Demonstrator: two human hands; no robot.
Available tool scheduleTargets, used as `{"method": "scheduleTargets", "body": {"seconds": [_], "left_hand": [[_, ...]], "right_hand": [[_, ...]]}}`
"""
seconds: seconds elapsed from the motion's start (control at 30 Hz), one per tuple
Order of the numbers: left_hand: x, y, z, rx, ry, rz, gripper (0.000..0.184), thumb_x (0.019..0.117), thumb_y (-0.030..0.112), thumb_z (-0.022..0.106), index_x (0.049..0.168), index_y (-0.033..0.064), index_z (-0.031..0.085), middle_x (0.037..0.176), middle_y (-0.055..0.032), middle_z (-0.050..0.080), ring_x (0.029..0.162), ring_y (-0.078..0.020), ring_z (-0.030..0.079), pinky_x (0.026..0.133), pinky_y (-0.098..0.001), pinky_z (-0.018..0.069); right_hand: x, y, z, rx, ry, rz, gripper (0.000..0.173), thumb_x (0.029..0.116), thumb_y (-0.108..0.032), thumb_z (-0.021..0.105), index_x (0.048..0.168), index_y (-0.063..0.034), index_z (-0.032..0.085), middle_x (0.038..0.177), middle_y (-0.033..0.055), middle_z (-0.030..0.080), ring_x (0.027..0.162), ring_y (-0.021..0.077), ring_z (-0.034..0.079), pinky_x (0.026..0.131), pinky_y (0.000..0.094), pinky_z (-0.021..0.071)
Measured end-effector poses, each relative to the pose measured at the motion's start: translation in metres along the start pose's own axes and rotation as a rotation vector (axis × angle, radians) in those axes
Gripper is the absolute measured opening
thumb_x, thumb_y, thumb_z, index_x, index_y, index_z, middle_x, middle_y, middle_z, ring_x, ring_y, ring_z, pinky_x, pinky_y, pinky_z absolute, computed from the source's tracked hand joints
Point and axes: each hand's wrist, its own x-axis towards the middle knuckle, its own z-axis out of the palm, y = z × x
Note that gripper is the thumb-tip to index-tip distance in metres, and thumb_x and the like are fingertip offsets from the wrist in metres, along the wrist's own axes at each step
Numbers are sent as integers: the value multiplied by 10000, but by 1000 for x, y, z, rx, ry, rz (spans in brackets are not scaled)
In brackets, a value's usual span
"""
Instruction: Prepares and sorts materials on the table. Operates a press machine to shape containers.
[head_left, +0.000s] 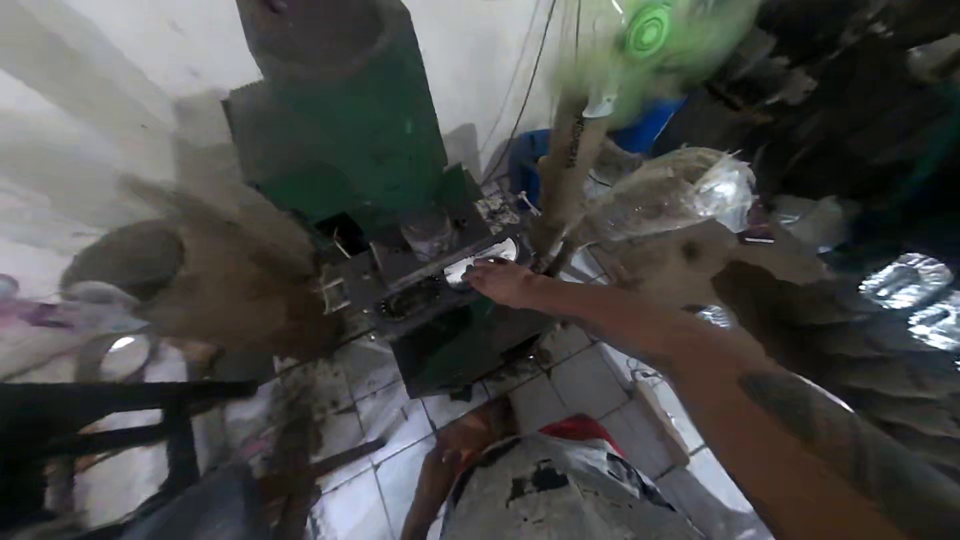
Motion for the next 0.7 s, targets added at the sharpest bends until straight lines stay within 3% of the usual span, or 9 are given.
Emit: {"method": "scheduleTargets", "body": {"seconds": [0.03,0.13,0.23,0.3,0.37,0.43,0.53,0.63,0.7], "left_hand": [[-4,-6,2,1,-4,-19,428,1033,171,592,1361,-101,554,1337,-318,590,1258,-406,579,1085,-522,446],[-6,-4,0,59,-58,-21,388,1056,166,552,1313,-124,579,1248,-316,635,1185,-391,623,1060,-507,459],[8,-10,-10,85,-61,29,435,1029,206,600,1357,-78,564,1287,-290,626,1220,-372,615,1071,-505,471],[11,3,-29,82,-22,8,500,1039,234,592,1440,-51,503,1419,-297,548,1343,-395,534,1145,-525,411],[7,9,-37,-56,136,1,414,1053,193,560,1373,-70,557,1369,-281,586,1301,-362,562,1118,-507,430],[2,0,-31,-231,294,12,283,1051,143,536,1154,-99,642,1110,-205,659,1036,-223,606,951,-420,486],[-6,-7,-15,-136,267,42,259,1043,123,546,1058,-107,664,966,-188,667,907,-221,622,878,-424,506],[-16,10,1,26,89,62,313,1041,138,564,1235,-90,653,1199,-271,675,1159,-350,646,1053,-499,480],[-12,25,15,110,-2,132,349,1037,170,574,1281,-74,629,1241,-258,662,1185,-336,637,1065,-492,481]], "right_hand": [[13,16,37,89,219,-125,385,990,71,547,1371,52,594,1460,208,564,1432,397,452,1194,617,312],[111,-7,92,69,222,-148,366,1055,-78,496,1409,-85,591,1491,92,558,1424,323,474,1177,643,327],[175,-78,91,128,85,-117,353,1030,-105,572,1372,-20,600,1502,143,533,1417,375,458,1125,766,266],[177,-85,82,123,-24,-164,425,967,-100,681,1366,17,593,1553,155,461,1481,379,353,1128,783,227],[159,-70,75,177,-159,-165,656,899,-166,764,1469,14,494,1635,138,352,1533,349,266,1203,702,150],[116,-64,65,216,-311,-230,793,901,-249,764,1553,-7,382,1628,174,347,1531,396,244,1192,734,112],[12,-34,16,248,-476,-445,644,979,-297,705,1516,-32,468,1526,208,491,1475,416,363,1197,686,188],[-53,55,-65,459,-259,-210,468,998,-306,677,1400,-80,596,1312,150,647,1215,298,615,1052,540,471],[-50,134,-106,415,108,9,435,1025,-379,609,1361,-104,583,1209,135,661,1093,267,642,946,531,515]]}}
